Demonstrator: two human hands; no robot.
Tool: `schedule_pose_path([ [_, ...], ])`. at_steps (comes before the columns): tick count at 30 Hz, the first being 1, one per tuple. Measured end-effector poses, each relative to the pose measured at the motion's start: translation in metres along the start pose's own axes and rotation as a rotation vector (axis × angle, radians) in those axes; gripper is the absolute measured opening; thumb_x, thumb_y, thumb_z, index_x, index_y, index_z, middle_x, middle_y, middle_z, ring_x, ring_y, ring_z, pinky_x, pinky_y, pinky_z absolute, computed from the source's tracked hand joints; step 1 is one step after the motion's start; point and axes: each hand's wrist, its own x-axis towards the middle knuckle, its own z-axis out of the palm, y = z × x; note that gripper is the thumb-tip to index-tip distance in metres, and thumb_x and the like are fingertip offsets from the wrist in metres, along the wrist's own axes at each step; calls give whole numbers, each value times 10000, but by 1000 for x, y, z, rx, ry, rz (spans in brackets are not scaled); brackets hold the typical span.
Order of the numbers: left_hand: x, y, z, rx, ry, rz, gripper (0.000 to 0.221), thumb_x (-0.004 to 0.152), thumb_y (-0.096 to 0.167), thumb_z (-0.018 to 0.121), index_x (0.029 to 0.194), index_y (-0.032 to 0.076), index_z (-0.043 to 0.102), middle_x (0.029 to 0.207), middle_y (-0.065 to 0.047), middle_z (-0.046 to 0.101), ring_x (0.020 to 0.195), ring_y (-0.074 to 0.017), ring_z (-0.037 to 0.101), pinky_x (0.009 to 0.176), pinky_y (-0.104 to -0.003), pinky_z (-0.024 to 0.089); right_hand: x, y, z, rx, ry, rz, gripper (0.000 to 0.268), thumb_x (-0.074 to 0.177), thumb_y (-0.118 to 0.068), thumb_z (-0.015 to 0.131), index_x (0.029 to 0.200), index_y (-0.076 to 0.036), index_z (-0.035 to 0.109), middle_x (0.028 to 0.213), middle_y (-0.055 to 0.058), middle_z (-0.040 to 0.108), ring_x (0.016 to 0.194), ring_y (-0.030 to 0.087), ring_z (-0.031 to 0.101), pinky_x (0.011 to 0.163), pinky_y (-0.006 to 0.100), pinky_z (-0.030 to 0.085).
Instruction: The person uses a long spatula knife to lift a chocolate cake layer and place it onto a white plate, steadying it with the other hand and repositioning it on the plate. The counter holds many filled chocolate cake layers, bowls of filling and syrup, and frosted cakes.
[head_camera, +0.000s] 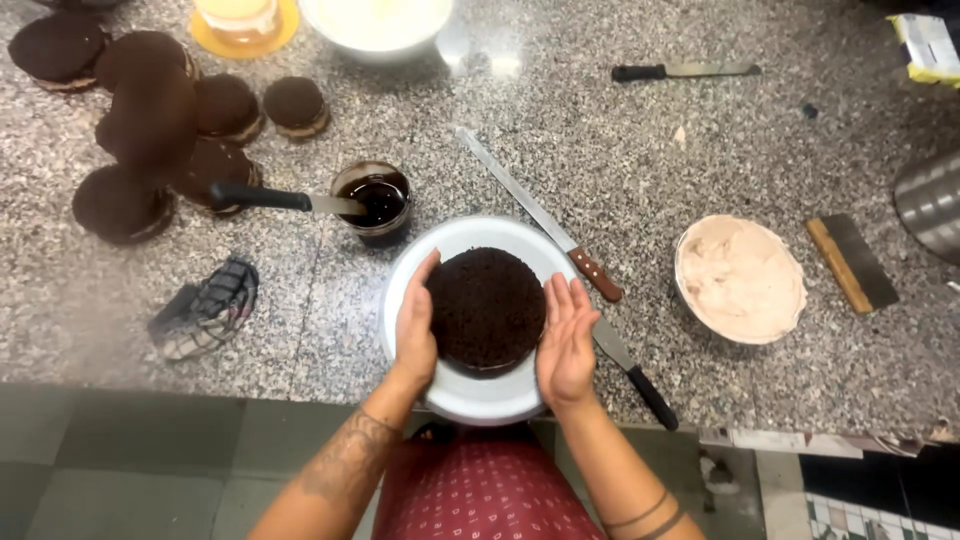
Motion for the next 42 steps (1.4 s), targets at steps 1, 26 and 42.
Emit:
schedule_pose_path([
  [1, 4, -10, -3, 2, 6, 6, 769, 1075, 564, 295, 1535, -38, 424, 1596, -221, 441, 1523, -323, 349, 1265, -402, 199, -1, -1, -2, 3, -8, 0, 793, 1063, -562, 257, 1583, 30, 160, 1670, 284, 225, 1579, 368, 200, 1302, 452, 119],
  [26, 26, -26, -3, 32, -11, -8, 715, 1038, 538, 329, 1478, -1, 495, 1539, -190, 516, 1468, -301, 429, 1220, -381, 260, 9, -34, -9, -322, 210, 28, 704, 1033, -455, 188, 1561, 6, 123, 1627, 278, 250, 1515, 374, 296, 1248, 424, 226],
  [42, 11, -17, -2, 54, -71, -3, 732, 1075, 574, 317, 1488, 0, 504, 1531, -179, 532, 1467, -288, 436, 1235, -366, 259, 13, -1, -82, -164, 115, -101, 590, 1096, -402, 420, 1534, -37, 266, 1511, 237, 445, 1373, 342, 482, 1208, 479, 349],
])
